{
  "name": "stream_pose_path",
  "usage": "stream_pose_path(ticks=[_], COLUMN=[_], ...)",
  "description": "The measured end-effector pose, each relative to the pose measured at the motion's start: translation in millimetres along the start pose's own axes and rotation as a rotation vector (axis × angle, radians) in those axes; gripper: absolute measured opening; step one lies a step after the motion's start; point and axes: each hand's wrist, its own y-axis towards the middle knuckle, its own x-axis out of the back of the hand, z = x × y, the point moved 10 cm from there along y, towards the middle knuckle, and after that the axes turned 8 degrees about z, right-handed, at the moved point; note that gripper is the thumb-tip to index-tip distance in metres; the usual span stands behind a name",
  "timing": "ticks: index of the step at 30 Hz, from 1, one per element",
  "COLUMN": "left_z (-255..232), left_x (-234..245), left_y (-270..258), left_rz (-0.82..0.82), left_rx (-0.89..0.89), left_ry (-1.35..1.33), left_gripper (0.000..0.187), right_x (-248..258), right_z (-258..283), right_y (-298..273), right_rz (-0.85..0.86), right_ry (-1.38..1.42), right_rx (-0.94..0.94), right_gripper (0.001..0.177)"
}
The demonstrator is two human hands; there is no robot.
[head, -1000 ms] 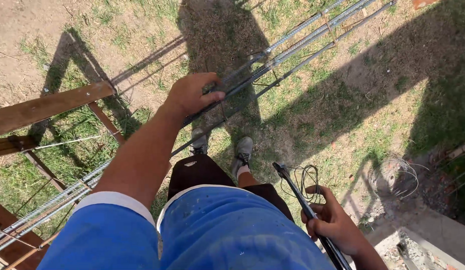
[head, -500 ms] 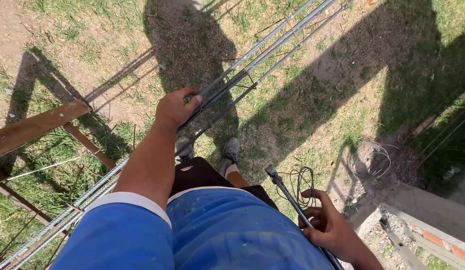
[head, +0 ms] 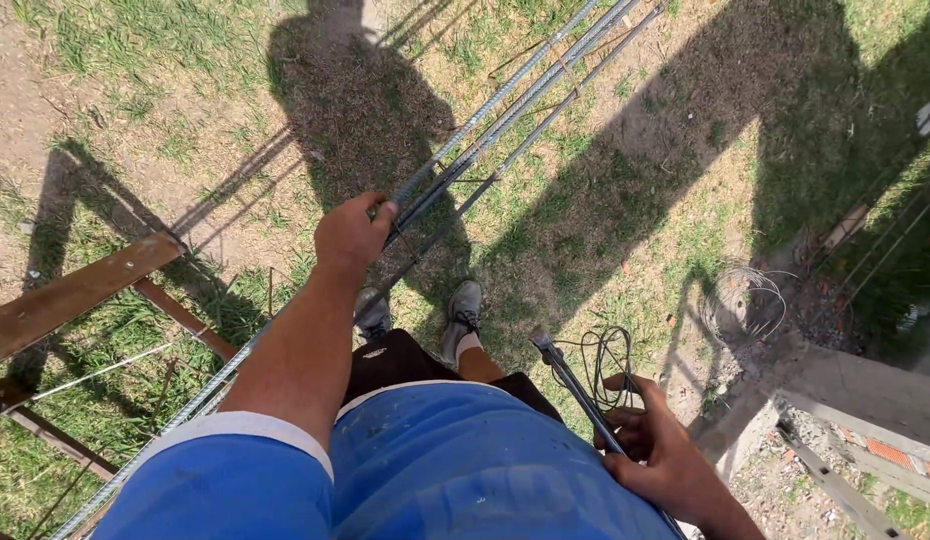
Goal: The person ties a metal rebar cage using wire and pliers. They wrap the wire around the rebar intersections by hand and then use pliers to twist and secure the wire, repeating this process at multiple points along the structure.
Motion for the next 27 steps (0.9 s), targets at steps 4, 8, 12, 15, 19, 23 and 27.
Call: stream_pose_path(ticks=[4, 8, 12, 15, 19, 23, 27], left_z=[-15, -17, -39, -56, -31, -68, -116], left_x=[4, 1, 14, 40, 13, -138, -192], left_y=[-13, -16, -42, -95, -161, -214, -258], left_rz=[0.014, 0.042, 0.035, -0.089, -0.227, 0.446, 0.654], left_rx=[-0.097, -0.095, -0.092, -0.083, -0.176, -0.035, 0.056], left_ry=[0.144, 0.182, 0.159, -0.065, -0.992, -1.528, -2.063], left_gripper=[0.054, 0.054, 0.052, 0.074, 0.044, 0.091, 0.053], right_x=[-11, -27, -17, -13, -15, -41, -55], right_z=[0, 28, 26, 40, 39, 44, 91], right_y=[15, 30, 62, 72, 87, 72, 29], right_rz=[0.057, 0.129, 0.086, 0.117, 0.331, 0.799, 1.065], right_ry=[0.058, 0.043, -0.096, -0.337, -0.29, 0.056, -0.03], right_rx=[0.079, 0.091, 0.098, 0.099, 0.164, 0.369, 0.551], right_gripper=[0.087, 0.088, 0.101, 0.112, 0.129, 0.137, 0.129])
